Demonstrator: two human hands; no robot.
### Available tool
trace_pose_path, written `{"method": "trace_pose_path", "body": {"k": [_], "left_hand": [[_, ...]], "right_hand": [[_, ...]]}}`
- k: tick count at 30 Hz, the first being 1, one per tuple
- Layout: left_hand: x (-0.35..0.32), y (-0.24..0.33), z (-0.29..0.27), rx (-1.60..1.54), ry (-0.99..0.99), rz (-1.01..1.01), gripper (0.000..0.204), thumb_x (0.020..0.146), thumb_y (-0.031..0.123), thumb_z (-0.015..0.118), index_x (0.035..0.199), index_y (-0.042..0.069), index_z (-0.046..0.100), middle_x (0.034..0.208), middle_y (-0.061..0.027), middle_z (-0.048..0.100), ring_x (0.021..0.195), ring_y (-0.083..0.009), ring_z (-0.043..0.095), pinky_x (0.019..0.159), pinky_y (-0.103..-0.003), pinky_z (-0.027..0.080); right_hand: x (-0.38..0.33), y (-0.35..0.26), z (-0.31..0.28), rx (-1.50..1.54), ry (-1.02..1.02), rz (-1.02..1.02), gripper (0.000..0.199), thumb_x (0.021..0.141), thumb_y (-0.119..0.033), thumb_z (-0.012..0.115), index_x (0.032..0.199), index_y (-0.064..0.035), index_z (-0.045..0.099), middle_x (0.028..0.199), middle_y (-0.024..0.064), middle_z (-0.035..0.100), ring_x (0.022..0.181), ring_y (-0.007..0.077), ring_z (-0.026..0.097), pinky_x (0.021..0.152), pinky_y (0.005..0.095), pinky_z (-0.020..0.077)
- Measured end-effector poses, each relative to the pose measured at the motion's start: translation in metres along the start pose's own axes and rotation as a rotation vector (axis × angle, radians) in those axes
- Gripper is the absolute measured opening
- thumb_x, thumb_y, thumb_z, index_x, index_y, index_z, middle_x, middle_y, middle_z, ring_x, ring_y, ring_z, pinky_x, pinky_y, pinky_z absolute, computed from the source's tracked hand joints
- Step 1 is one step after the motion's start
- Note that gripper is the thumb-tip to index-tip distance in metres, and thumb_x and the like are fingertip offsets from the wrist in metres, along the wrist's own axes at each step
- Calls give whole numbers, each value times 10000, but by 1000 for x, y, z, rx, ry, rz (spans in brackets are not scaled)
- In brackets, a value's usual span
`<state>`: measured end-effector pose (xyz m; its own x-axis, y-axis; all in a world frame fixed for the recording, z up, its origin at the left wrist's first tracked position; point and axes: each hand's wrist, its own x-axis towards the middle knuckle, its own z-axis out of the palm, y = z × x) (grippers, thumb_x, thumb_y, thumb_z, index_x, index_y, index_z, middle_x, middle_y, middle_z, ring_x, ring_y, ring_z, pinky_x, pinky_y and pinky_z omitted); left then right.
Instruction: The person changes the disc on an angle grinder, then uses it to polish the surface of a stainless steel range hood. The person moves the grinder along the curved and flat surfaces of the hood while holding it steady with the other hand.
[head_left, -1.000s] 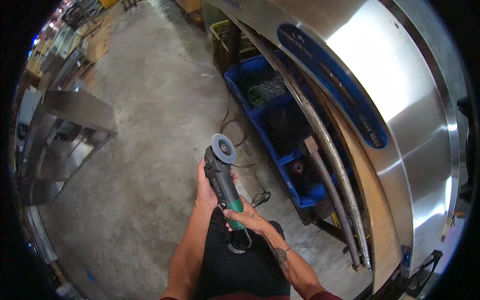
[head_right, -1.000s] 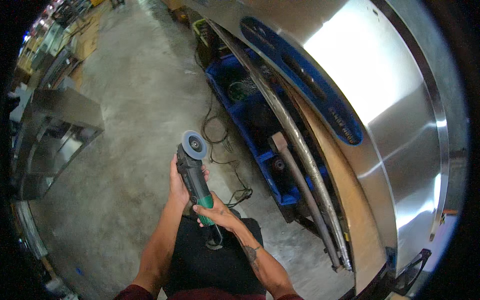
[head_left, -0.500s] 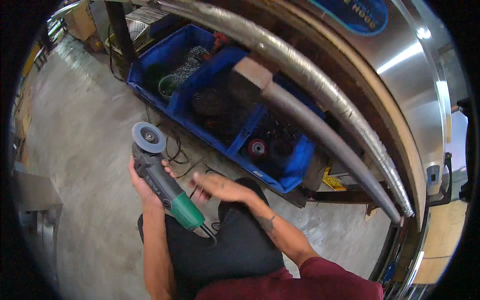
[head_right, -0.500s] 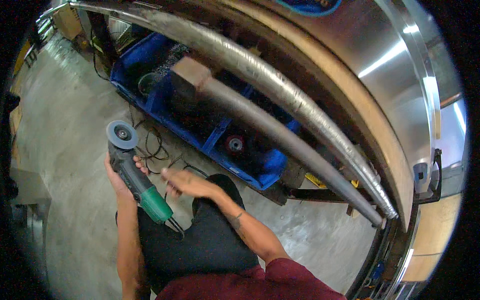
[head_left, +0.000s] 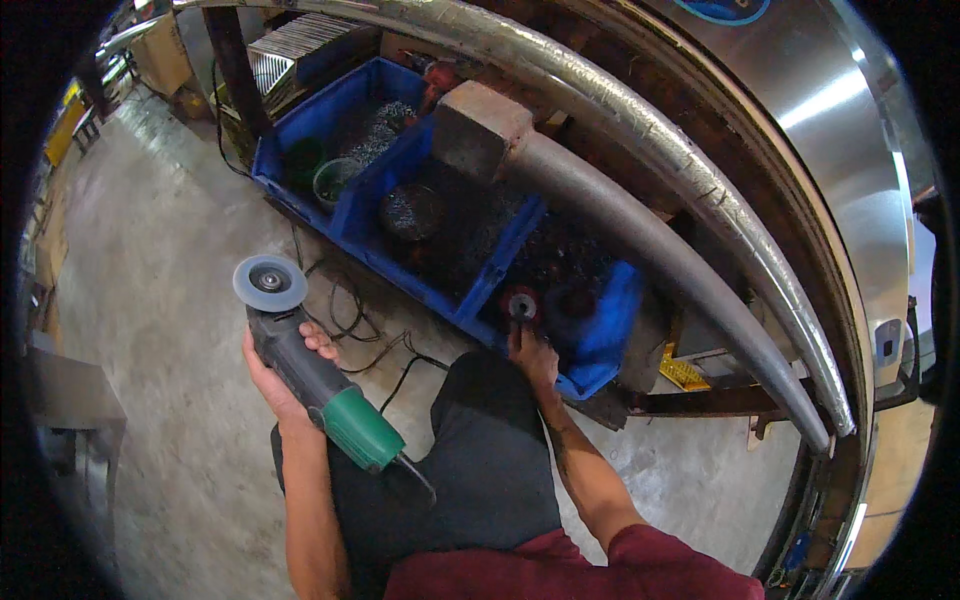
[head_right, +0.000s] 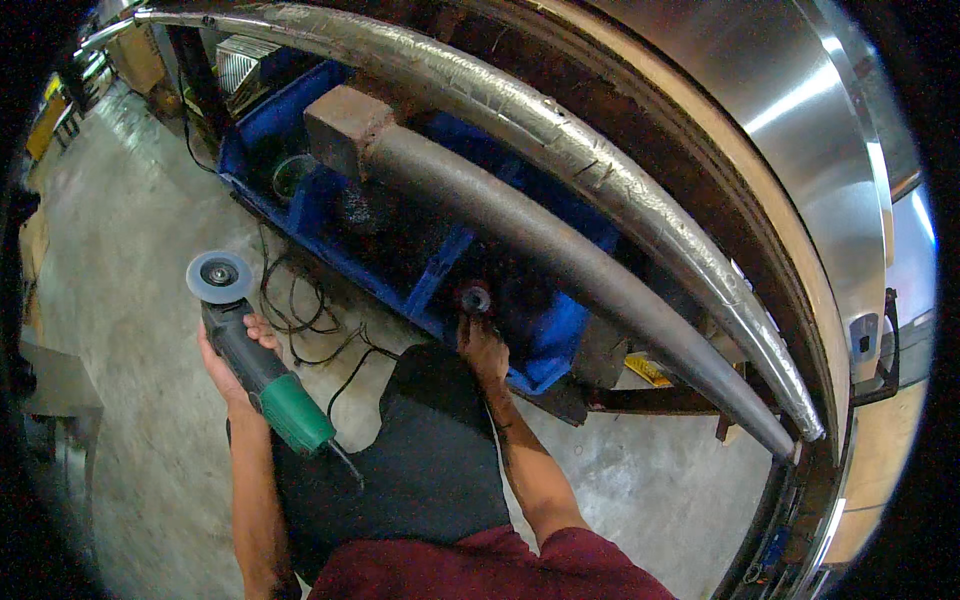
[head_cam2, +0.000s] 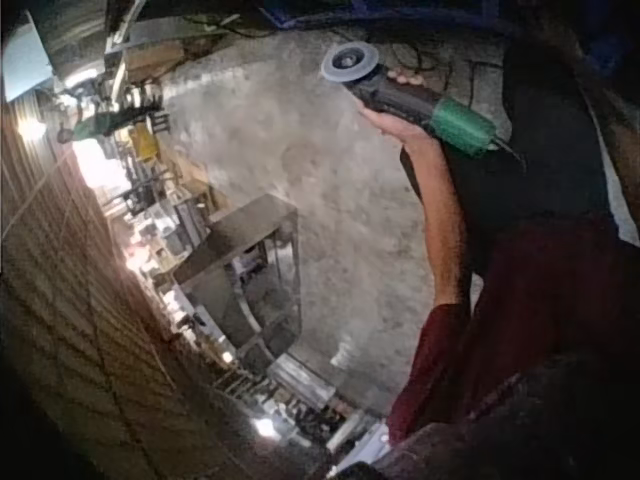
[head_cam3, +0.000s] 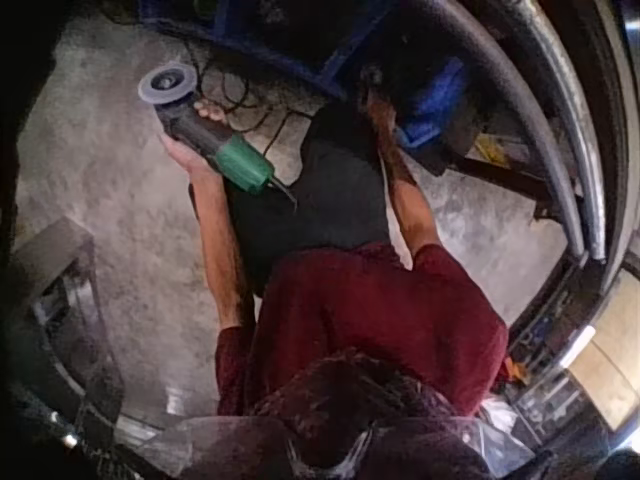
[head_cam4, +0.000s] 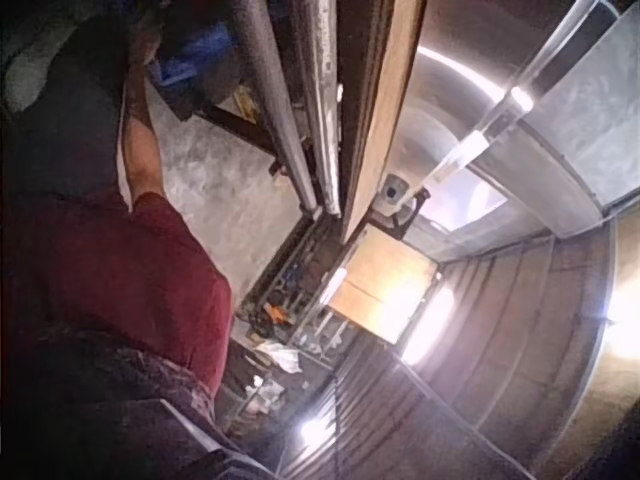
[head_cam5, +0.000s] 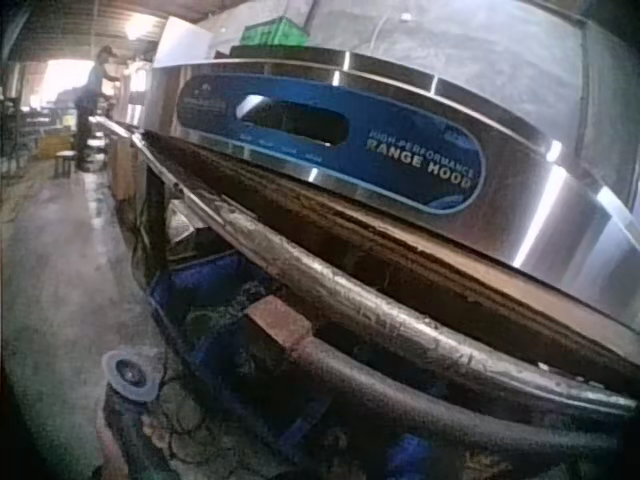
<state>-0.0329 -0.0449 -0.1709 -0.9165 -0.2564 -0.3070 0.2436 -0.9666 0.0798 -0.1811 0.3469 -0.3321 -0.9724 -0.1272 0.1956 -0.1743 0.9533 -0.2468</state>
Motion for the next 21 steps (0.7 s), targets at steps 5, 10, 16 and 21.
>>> {"method": "trace_pose_path", "body": {"k": [5, 10, 16, 21], "left_hand": [[-19, -8, 3, 77, 19, 28, 665, 1067, 691, 528, 1216, 45, 586, 993, -113, 667, 844, -226, 649, 770, -415, 595], [0, -11, 4, 93, 88, -27, 765, 1049, 778, 476, 1274, 57, 601, 927, -127, 675, 773, -257, 664, 716, -446, 581], [8, 1, 5, 171, 27, 3, 774, 1035, 782, 507, 1269, 51, 608, 935, -147, 692, 783, -270, 682, 727, -458, 595], [12, 6, 6, 132, 20, -16, 791, 1025, 799, 501, 1286, 60, 613, 929, -143, 692, 774, -269, 680, 730, -453, 601]], "right_hand": [[0, -19, -1, 21, -11, 59, 456, 1026, -487, 713, 1232, -82, 755, 1035, 275, 794, 864, 474, 788, 756, 602, 651], [47, 20, 24, 145, -29, 223, 780, 956, -576, 772, 1489, -27, 622, 1404, 334, 687, 1242, 539, 691, 1049, 616, 580], [91, -24, 14, -28, -65, 98, 1063, 904, -653, 800, 1648, 19, 448, 1580, 412, 518, 1532, 594, 434, 1246, 712, 380], [99, -50, 9, -134, -49, 181, 1081, 879, -581, 849, 1665, 10, 402, 1554, 389, 520, 1449, 613, 468, 1184, 726, 398]]}}
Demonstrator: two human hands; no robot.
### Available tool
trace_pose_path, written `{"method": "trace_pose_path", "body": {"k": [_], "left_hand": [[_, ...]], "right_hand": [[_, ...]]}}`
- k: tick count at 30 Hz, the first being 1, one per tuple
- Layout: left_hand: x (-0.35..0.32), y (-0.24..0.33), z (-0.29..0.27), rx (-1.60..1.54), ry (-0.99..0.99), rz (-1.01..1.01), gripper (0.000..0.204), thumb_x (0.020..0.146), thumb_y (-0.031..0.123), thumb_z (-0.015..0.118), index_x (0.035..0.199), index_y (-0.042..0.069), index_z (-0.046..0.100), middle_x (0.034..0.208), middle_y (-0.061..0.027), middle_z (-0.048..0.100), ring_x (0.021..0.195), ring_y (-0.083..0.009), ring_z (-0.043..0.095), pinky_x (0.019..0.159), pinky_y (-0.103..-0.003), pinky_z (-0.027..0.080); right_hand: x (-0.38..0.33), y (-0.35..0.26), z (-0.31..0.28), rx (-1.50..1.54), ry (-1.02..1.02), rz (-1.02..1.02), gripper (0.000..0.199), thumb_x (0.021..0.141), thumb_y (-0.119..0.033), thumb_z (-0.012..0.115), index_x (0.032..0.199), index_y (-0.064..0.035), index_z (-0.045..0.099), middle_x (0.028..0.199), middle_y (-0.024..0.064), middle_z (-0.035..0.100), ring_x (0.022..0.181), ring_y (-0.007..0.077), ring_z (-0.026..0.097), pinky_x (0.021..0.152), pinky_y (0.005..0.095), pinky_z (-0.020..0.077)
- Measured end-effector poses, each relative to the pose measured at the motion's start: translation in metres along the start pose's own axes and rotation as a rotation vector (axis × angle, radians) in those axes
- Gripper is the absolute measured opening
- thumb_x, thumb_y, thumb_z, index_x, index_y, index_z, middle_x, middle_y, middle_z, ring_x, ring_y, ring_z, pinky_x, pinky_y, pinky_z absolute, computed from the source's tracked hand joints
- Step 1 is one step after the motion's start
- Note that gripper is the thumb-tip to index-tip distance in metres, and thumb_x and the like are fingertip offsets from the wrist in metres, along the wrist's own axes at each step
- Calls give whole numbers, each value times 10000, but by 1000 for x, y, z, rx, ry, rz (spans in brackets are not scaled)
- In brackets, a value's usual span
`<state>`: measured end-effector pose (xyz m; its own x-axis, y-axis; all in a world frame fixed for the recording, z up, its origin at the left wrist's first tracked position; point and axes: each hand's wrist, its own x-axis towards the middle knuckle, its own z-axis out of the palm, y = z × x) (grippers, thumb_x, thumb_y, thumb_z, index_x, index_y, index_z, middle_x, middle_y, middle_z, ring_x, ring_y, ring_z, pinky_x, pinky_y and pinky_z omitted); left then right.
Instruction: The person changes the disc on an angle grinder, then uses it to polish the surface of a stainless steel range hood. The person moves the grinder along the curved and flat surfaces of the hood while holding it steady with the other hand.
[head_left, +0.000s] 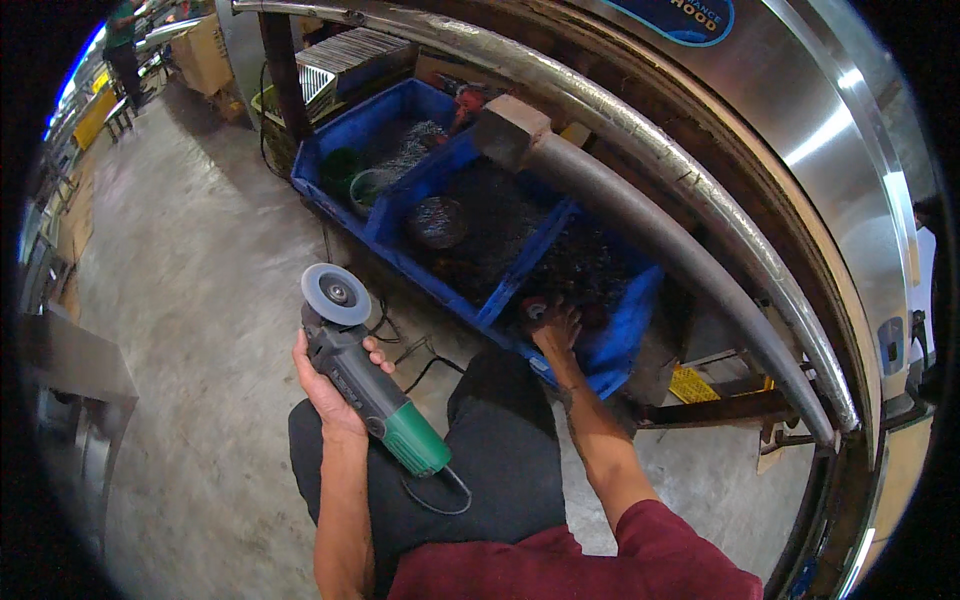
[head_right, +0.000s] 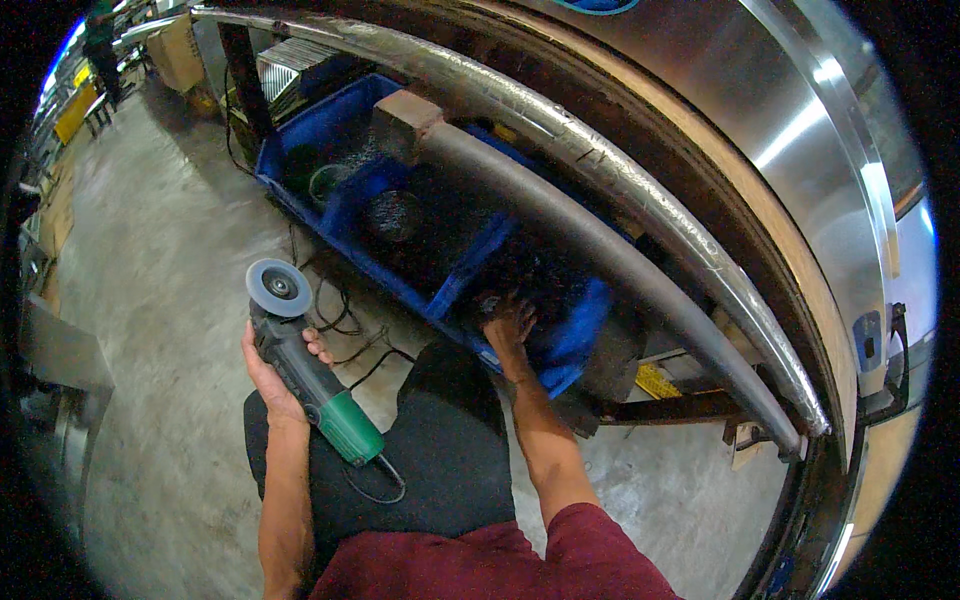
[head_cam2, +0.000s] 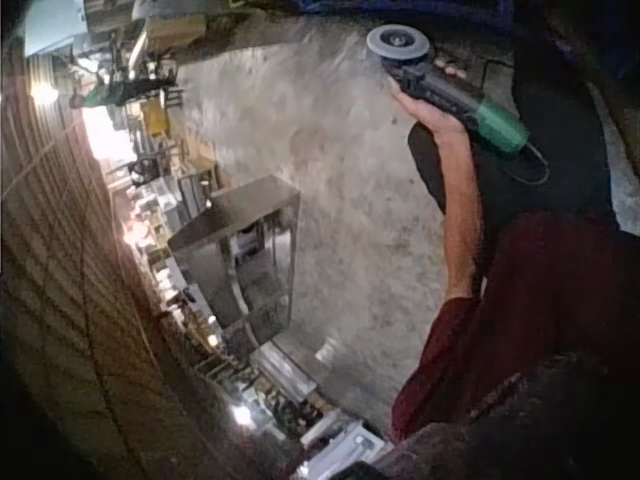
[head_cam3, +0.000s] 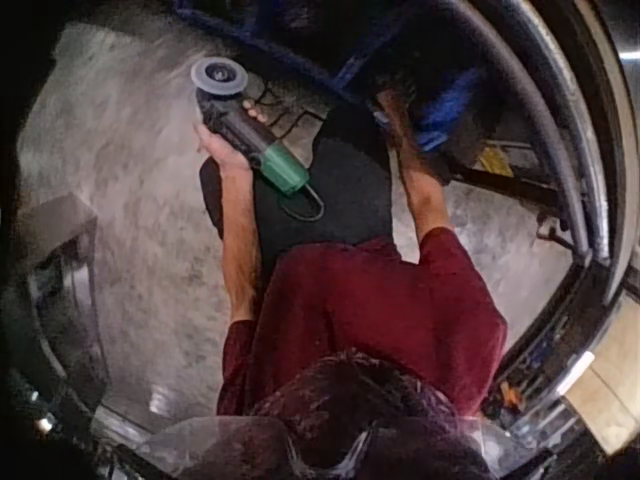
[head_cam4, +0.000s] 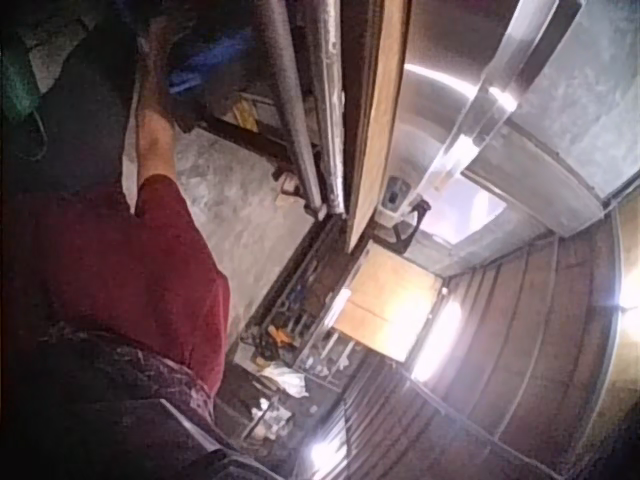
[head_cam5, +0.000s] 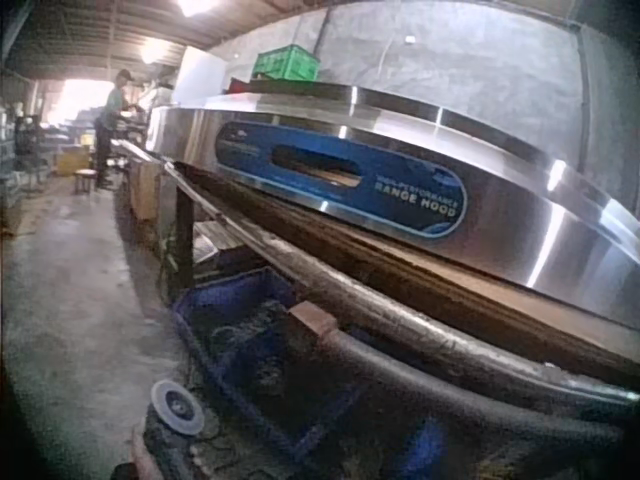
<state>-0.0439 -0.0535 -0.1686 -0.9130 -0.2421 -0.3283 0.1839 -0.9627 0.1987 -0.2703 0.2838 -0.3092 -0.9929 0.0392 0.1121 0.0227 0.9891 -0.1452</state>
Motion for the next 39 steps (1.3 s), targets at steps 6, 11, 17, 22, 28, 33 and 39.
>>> {"method": "trace_pose_path", "body": {"k": [6, 11, 17, 22, 28, 33, 39], "left_hand": [[7, 3, 1, 42, 33, -66, 816, 1008, 817, 500, 1248, 51, 648, 941, -144, 722, 780, -289, 716, 728, -471, 621], [9, 10, 10, 31, 12, -139, 829, 1002, 819, 513, 1248, 40, 655, 938, -167, 725, 759, -306, 714, 727, -488, 628], [11, 27, 19, 88, -72, -159, 843, 988, 824, 534, 1195, 17, 666, 935, -190, 734, 761, -316, 740, 749, -482, 647], [16, 49, 23, 145, -71, -180, 826, 981, 821, 553, 1147, 24, 687, 924, -204, 748, 758, -336, 753, 753, -498, 656], [-8, 42, 10, 182, -4, -203, 764, 981, 805, 586, 1059, 54, 697, 920, -206, 766, 760, -339, 769, 744, -494, 663], [-9, 43, 10, 170, -18, -205, 752, 982, 793, 603, 1061, 51, 702, 909, -206, 770, 752, -340, 778, 738, -475, 670], [-11, 41, 14, 240, -22, -216, 740, 986, 791, 601, 1064, 63, 710, 897, -183, 774, 740, -313, 781, 736, -461, 671]], "right_hand": [[14, -30, -18, 187, 154, -126, 729, 958, -432, 831, 1482, -14, 544, 1338, 284, 671, 1222, 467, 680, 994, 532, 577], [-37, -157, -151, 589, 164, -396, 317, 1101, -328, 693, 1237, -46, 645, 1147, 192, 737, 1048, 348, 736, 930, 470, 582], [-69, -224, -206, 813, 2, -382, 337, 1114, -335, 685, 1254, -29, 664, 1149, 179, 736, 1020, 306, 723, 929, 435, 573], [-69, -216, -172, 955, -208, -312, 388, 1128, -399, 665, 1286, -45, 687, 1129, 86, 762, 1039, 194, 714, 892, 353, 548], [-100, -189, -172, 1008, -576, -96, 407, 1135, -432, 644, 1322, -72, 684, 1117, 45, 766, 997, 138, 724, 864, 322, 529], [-94, -209, -181, 1136, -484, -117, 367, 1146, -415, 630, 1282, -81, 702, 1121, 40, 767, 1009, 138, 719, 872, 320, 521], [-82, -245, -205, 1086, -300, -157, 356, 1155, -388, 616, 1236, -59, 723, 1121, 50, 757, 1051, 149, 699, 953, 325, 516]]}}
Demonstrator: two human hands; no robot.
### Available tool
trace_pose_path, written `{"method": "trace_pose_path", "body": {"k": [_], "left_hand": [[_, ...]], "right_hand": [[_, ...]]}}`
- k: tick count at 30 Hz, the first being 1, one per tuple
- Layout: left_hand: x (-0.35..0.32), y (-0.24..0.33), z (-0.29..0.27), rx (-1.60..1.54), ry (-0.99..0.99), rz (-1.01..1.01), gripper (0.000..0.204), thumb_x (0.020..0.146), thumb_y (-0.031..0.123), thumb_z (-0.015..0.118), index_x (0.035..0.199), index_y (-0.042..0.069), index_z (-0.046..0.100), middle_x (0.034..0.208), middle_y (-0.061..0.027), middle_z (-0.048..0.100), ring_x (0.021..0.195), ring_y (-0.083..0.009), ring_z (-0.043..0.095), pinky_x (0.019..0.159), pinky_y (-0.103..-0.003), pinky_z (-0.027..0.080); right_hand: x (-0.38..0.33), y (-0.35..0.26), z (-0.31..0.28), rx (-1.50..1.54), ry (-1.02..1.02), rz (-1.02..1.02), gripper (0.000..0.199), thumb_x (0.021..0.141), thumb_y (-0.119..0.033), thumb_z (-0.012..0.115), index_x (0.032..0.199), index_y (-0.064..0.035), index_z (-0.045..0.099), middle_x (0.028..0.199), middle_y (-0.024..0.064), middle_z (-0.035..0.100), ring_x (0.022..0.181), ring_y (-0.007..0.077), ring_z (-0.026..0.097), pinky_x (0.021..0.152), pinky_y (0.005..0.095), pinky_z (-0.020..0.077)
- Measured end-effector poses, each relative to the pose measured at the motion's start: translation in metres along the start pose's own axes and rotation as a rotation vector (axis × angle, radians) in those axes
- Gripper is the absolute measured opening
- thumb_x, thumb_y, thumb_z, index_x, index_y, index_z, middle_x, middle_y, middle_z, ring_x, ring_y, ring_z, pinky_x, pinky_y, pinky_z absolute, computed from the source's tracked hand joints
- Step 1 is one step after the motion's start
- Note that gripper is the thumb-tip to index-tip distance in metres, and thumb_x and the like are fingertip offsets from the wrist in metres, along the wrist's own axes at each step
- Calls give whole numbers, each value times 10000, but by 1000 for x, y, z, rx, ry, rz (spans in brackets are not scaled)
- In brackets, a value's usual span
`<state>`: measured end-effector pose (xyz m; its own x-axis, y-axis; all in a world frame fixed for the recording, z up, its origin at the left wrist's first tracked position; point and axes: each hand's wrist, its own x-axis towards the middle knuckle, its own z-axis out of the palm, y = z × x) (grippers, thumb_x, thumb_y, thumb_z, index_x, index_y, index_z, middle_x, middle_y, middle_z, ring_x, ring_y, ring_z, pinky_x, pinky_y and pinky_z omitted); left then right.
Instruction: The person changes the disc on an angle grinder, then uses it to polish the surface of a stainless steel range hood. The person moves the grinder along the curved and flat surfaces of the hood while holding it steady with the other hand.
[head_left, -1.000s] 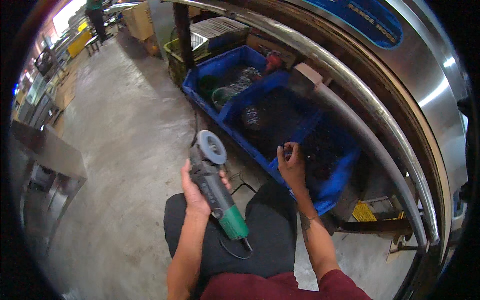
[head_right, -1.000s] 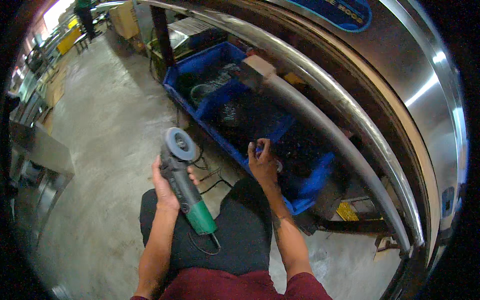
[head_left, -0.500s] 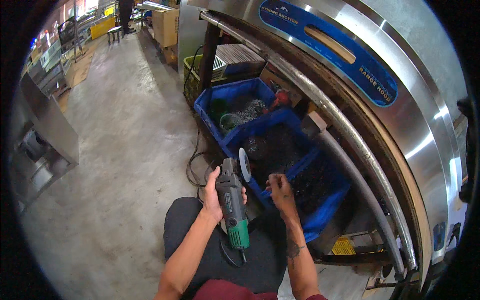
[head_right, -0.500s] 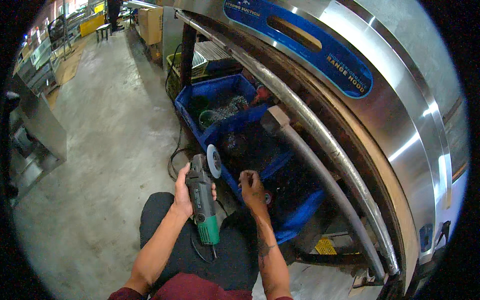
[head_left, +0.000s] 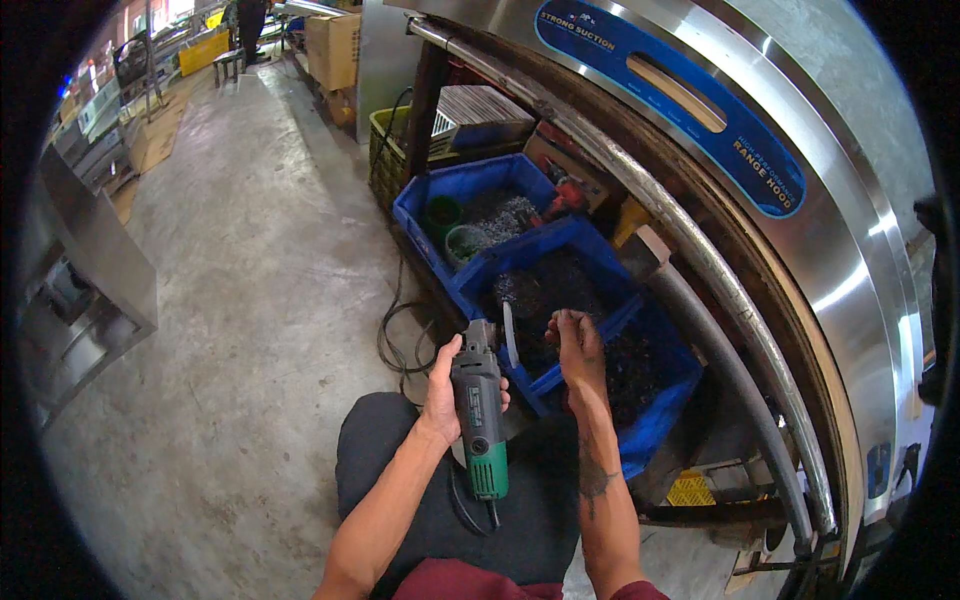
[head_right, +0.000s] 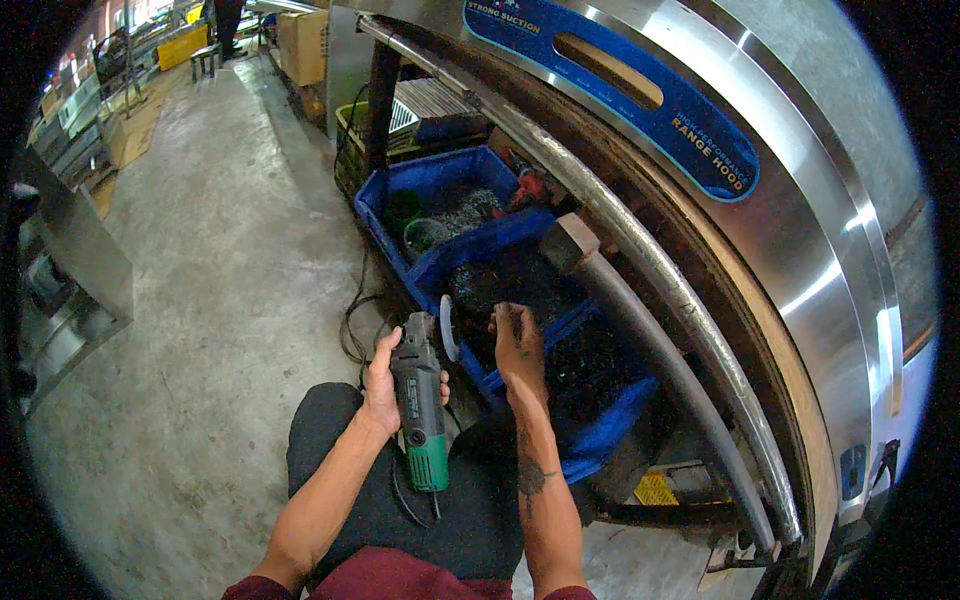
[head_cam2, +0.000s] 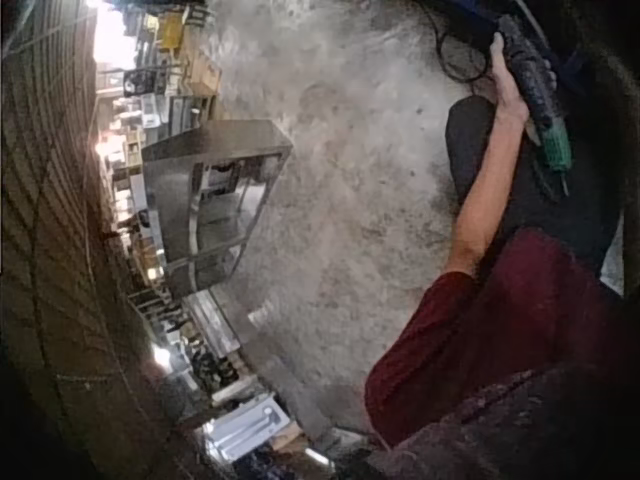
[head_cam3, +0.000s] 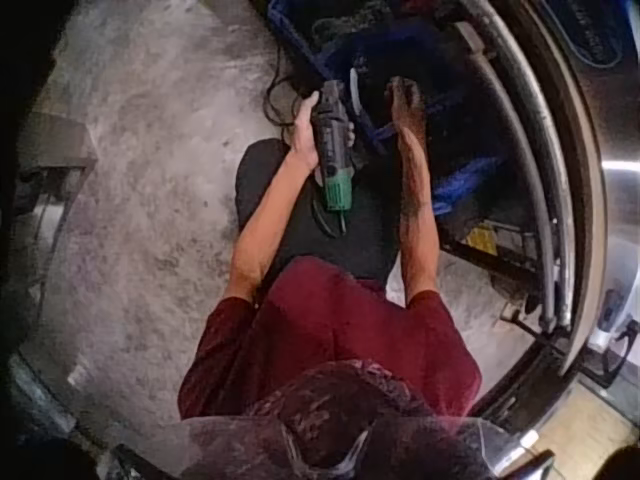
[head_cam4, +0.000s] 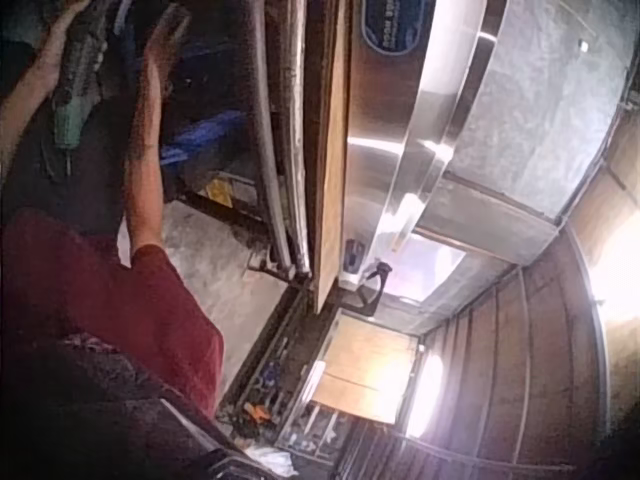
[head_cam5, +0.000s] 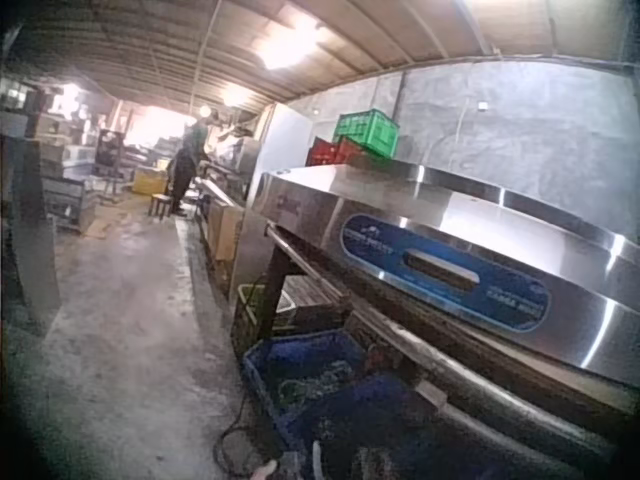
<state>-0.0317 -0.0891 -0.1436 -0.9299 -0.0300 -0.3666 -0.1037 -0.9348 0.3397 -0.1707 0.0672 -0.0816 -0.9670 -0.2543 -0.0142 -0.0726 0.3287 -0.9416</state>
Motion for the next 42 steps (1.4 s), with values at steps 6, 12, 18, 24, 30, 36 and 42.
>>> {"method": "trace_pose_path", "body": {"k": [6, 12, 18, 24, 30, 36, 42], "left_hand": [[1, -1, 1, 15, 15, -15, 722, 982, 789, 606, 1042, 79, 719, 886, -158, 769, 731, -298, 777, 724, -450, 669], [5, -5, 0, -10, -13, 27, 647, 1003, 738, 625, 1075, 103, 725, 878, -113, 759, 710, -261, 753, 701, -429, 657], [-5, -6, 17, -88, -46, 25, 618, 1036, 666, 629, 1252, 94, 720, 1047, -96, 777, 876, -255, 770, 804, -425, 658], [-15, 3, 19, -123, -39, 66, 627, 1034, 664, 634, 1254, 82, 718, 1040, -92, 778, 862, -255, 771, 809, -439, 664], [-15, 6, 12, -109, -48, 101, 608, 1030, 676, 631, 1190, 98, 726, 936, -107, 769, 815, -251, 765, 783, -424, 664], [-12, -2, 21, -110, -47, 128, 609, 1040, 644, 648, 1312, 104, 713, 1125, -91, 779, 987, -236, 763, 897, -426, 644], [-6, -7, 7, -168, -126, 107, 582, 1077, 600, 630, 1385, 111, 698, 1213, -82, 769, 1063, -235, 750, 959, -425, 626]], "right_hand": [[10, -29, 21, -137, 93, -150, 377, 1157, -377, 613, 1249, -27, 721, 1136, 77, 754, 1073, 163, 689, 995, 333, 509], [1, -43, 46, -215, 139, -228, 524, 1149, -481, 574, 1248, 15, 710, 1132, 219, 773, 1058, 334, 742, 959, 440, 554], [-7, -23, 69, -157, -62, -145, 552, 1189, -462, 437, 1264, 28, 679, 1107, 177, 693, 1055, 268, 658, 970, 413, 504], [-20, -32, 56, -164, -253, -625, 515, 1159, -373, 451, 1457, 10, 622, 1541, 275, 601, 1467, 442, 558, 1244, 466, 407], [-9, -62, 35, 53, -366, -112, 1011, 1101, -807, 322, 1708, 0, 392, 1728, 231, 444, 1618, 384, 402, 1335, 525, 258], [-8, -39, 78, -67, -56, -209, 603, 1211, -478, 333, 1179, 15, 678, 1101, 169, 703, 1033, 277, 654, 963, 418, 515], [-16, -42, 74, -154, -56, -305, 501, 1167, -383, 368, 1173, 13, 674, 1077, 209, 691, 1000, 325, 662, 945, 439, 519]]}}
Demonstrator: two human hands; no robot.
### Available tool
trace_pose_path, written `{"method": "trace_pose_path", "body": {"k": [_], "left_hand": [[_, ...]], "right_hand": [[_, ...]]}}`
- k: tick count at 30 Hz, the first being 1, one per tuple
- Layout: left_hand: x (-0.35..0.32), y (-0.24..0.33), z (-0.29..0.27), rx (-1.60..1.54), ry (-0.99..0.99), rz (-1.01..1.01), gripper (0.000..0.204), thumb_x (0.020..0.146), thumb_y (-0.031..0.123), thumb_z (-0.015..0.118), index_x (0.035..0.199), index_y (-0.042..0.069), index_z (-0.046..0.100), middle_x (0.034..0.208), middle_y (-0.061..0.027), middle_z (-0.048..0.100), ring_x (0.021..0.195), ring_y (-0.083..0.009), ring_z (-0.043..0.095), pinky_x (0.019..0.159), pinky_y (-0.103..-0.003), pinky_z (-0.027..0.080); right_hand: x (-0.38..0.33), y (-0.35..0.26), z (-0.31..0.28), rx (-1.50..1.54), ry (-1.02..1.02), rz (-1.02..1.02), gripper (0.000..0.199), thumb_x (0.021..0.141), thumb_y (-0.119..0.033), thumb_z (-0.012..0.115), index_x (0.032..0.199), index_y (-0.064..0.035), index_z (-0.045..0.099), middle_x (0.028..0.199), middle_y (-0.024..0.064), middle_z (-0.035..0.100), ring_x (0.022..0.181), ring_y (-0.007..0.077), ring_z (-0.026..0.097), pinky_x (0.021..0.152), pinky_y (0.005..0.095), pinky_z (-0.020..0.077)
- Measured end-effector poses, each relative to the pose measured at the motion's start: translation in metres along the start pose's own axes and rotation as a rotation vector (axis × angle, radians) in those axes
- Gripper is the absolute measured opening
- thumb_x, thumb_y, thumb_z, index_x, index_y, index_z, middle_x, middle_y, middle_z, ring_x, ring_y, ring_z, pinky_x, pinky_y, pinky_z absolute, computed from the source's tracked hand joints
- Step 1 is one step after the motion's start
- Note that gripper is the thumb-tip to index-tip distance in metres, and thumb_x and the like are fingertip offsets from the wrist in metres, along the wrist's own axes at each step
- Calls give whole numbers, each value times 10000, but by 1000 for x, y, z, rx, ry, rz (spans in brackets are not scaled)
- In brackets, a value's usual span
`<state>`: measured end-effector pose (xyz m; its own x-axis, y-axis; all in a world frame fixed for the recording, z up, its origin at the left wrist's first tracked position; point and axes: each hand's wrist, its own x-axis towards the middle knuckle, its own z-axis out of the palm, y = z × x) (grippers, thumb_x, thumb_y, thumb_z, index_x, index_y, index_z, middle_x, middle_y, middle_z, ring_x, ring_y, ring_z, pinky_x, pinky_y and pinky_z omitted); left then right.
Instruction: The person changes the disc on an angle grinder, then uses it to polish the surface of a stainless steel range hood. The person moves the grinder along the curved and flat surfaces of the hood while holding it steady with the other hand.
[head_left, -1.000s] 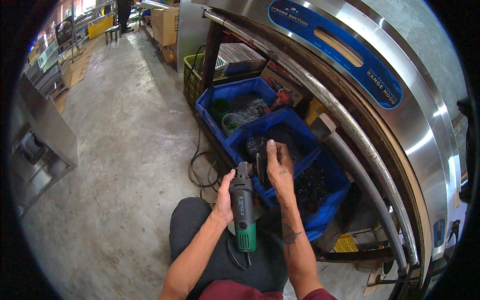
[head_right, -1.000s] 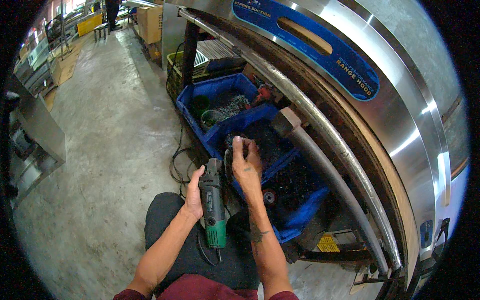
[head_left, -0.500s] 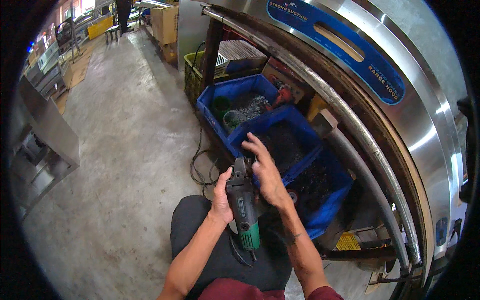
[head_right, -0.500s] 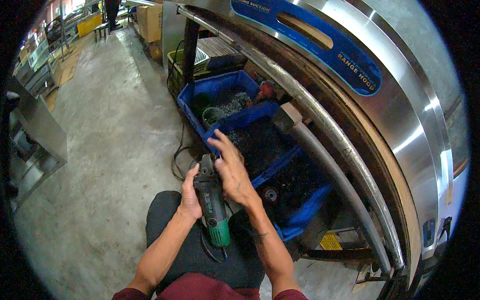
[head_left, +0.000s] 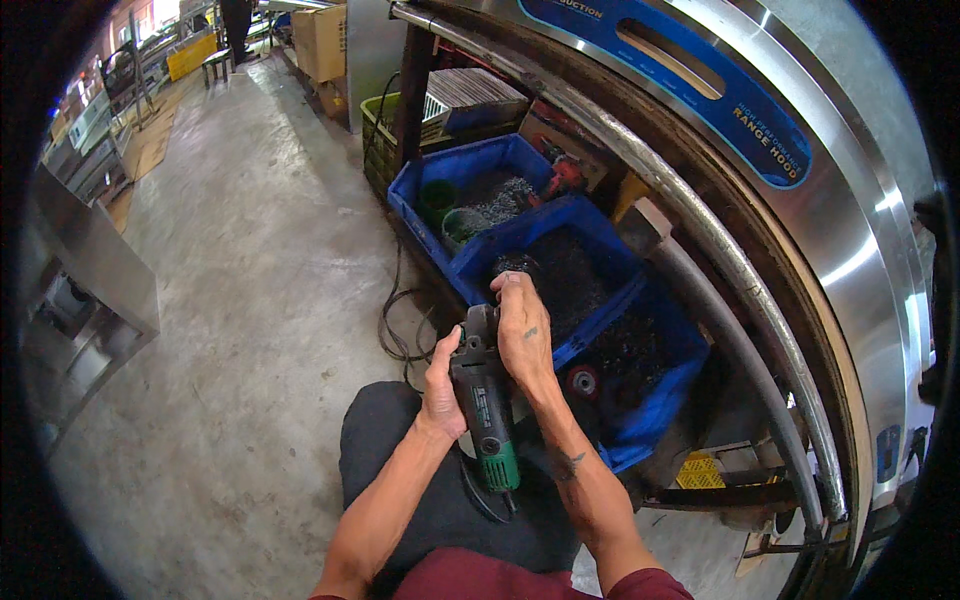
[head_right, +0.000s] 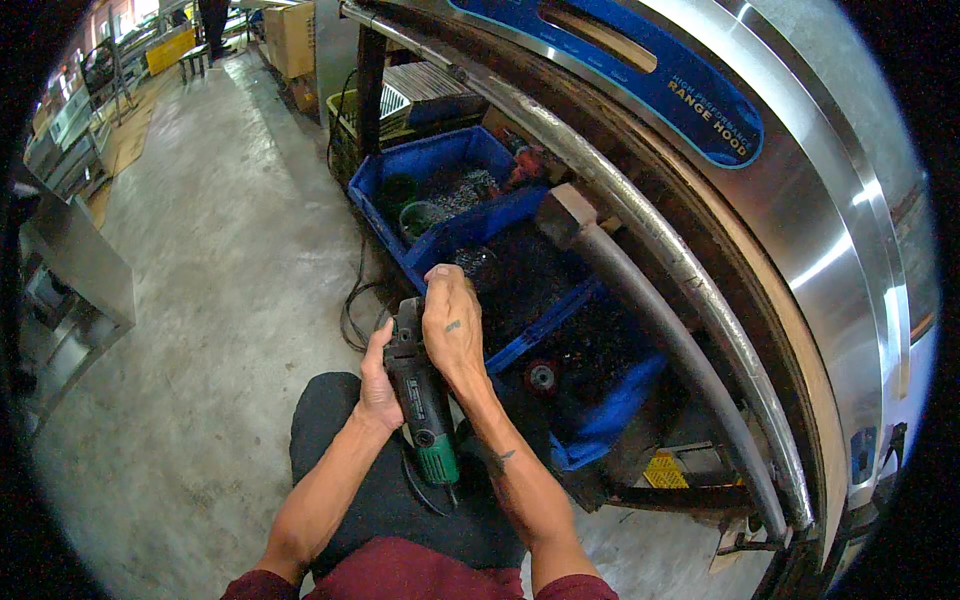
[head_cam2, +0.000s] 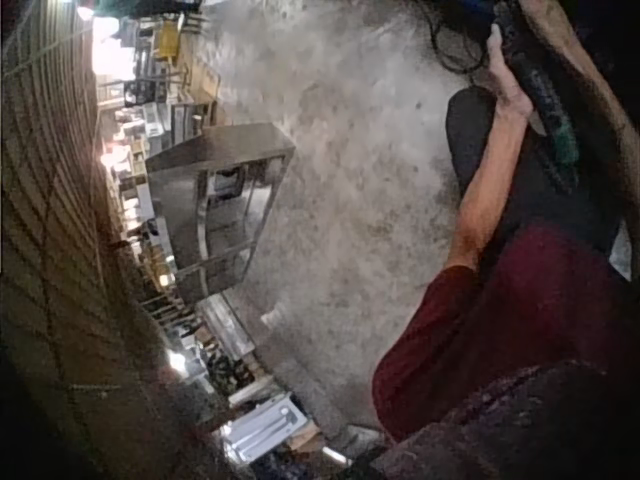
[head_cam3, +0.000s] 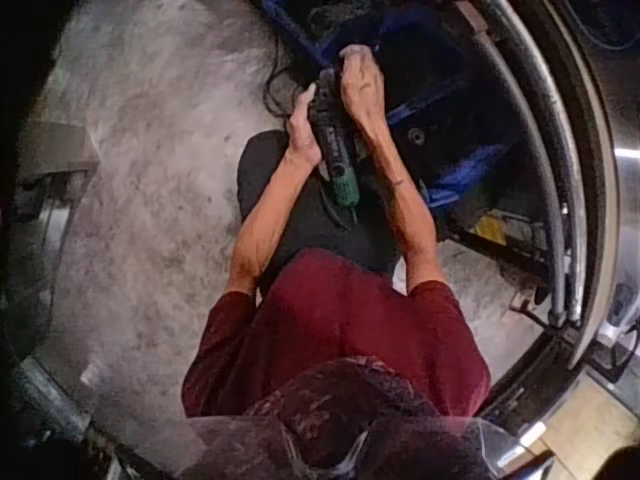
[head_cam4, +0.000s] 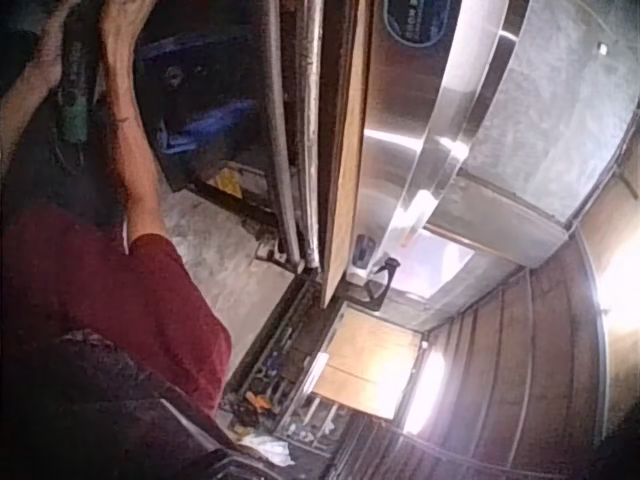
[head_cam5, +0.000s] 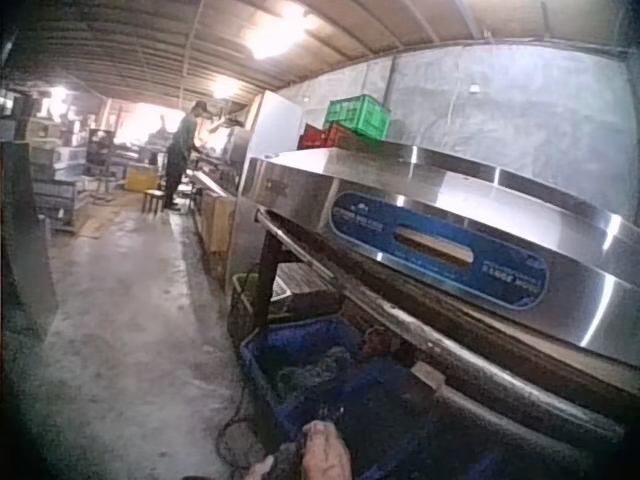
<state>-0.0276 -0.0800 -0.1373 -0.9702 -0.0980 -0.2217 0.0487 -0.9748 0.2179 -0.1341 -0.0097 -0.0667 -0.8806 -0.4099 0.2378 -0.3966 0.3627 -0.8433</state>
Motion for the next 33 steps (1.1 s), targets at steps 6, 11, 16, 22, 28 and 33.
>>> {"method": "trace_pose_path", "body": {"k": [6, 11, 16, 22, 28, 33], "left_hand": [[2, -6, 3, 33, -27, -8, 586, 1074, 612, 630, 1366, 109, 703, 1200, -75, 771, 1060, -230, 754, 926, -409, 635], [9, -12, -4, 66, 54, -35, 678, 1041, 722, 575, 1254, 92, 712, 1026, -122, 781, 841, -277, 775, 778, -436, 663], [2, -9, -7, 47, 65, -151, 775, 1027, 788, 499, 1214, 63, 702, 933, -163, 773, 717, -313, 765, 683, -493, 664], [9, 4, -20, -171, -132, -346, 843, 1022, 830, 454, 1339, 80, 668, 910, -153, 697, 709, -272, 673, 667, -428, 569], [10, 1, -21, -277, -280, -421, 877, 1015, 874, 439, 1357, 101, 673, 877, -150, 660, 671, -272, 660, 651, -418, 563], [3, 0, -8, -185, -218, -421, 877, 997, 892, 457, 1324, 114, 699, 849, -168, 662, 636, -295, 670, 613, -432, 589]], "right_hand": [[0, 2, -11, 53, -61, 77, 455, 1151, -338, 380, 1155, 13, 669, 1100, 212, 686, 1027, 334, 661, 961, 452, 514], [2, 25, -9, -69, -100, -267, 351, 1129, -244, 421, 1197, 7, 656, 1154, 233, 659, 1128, 399, 638, 1018, 470, 496], [-11, 7, -14, -185, -112, -426, 302, 1114, -228, 520, 1212, 6, 684, 1226, 230, 675, 1213, 458, 604, 1062, 528, 488], [-36, -48, -77, 672, -320, -157, 285, 1151, -219, 603, 1144, 38, 725, 1037, 152, 786, 1049, 270, 749, 1010, 433, 564], [-26, -46, -96, -252, -125, -363, 161, 1031, -146, 763, 1151, -40, 758, 1018, 174, 754, 948, 362, 709, 867, 457, 572], [-26, -44, -83, -487, -193, -475, 237, 1011, -199, 792, 1174, -35, 743, 1124, 188, 697, 1092, 420, 650, 927, 510, 568]]}}
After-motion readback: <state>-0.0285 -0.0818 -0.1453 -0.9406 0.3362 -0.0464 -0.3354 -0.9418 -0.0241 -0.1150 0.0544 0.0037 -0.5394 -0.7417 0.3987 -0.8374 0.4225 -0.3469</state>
